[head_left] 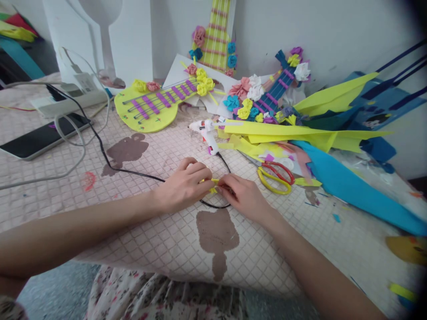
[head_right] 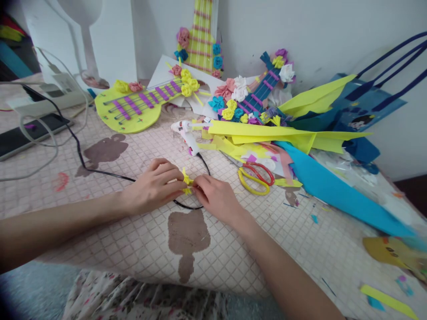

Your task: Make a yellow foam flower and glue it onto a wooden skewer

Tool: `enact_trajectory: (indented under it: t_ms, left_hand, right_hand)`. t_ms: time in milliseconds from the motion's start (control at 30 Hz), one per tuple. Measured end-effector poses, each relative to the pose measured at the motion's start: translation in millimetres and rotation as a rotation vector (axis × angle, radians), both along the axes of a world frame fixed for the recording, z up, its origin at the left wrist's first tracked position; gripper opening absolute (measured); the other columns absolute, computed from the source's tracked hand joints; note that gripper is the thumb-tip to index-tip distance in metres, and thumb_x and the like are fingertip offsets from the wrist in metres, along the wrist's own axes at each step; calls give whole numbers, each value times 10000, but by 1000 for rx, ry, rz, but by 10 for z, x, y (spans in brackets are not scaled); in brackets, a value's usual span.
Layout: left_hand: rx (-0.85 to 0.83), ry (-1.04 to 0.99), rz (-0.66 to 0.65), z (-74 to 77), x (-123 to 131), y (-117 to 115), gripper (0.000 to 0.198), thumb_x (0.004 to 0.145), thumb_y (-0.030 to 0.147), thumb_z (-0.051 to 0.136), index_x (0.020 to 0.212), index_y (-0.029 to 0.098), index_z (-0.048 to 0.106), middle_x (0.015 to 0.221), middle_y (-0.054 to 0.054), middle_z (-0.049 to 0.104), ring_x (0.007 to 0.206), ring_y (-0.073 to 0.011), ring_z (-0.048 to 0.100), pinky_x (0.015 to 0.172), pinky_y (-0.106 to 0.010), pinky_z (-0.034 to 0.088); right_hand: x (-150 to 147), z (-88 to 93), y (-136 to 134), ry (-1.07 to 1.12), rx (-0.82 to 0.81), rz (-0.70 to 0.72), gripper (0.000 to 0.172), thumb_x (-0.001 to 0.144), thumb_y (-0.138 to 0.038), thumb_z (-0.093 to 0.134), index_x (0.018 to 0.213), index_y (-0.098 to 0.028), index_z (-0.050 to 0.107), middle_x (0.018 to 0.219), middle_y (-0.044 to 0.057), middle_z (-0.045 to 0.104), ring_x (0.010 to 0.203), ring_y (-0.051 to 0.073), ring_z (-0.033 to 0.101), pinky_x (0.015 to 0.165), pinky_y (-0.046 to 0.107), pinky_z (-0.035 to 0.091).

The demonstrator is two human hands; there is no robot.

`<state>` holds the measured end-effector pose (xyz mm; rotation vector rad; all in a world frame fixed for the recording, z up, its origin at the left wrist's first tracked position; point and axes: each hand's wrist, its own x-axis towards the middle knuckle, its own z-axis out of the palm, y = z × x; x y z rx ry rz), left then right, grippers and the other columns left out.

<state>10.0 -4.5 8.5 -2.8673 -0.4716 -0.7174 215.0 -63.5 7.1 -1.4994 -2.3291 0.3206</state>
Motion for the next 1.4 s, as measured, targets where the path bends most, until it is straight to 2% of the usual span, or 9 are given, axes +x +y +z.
enact_trajectory:
  t_ms: [867, 1167, 1400]
  left_hand:
    - [3, -5, 47, 1, -5, -40, 140, 907, 167, 452, 843, 185, 575, 798, -8, 604, 824, -153, 521, 863, -380, 359]
    - [18, -27, 94, -22, -36, -21, 123, 883, 170, 474, 807, 193, 568, 798, -11, 604, 812, -159, 511, 879, -392, 367]
    - [-39, -53, 96, -15, -34, -30, 61, 863, 187, 517, 852, 205, 574, 855, -15, 614, 848, -169, 520, 877, -393, 352]
  right_hand:
    - [-33, -36, -12, -28, 26, 16, 109, 914, -243, 429, 926, -195, 527, 909, 34, 626, 772, 134, 586, 665, 246, 415]
    - [-88, -14, -27, -2, 92, 11, 78, 868, -218, 465, 929, -198, 509, 929, 43, 585, 802, 149, 562, 636, 251, 415]
    - [-104, -9, -25, 1, 89, 7, 106, 901, -203, 413, 924, -197, 517, 911, 40, 583, 816, 147, 559, 653, 245, 417]
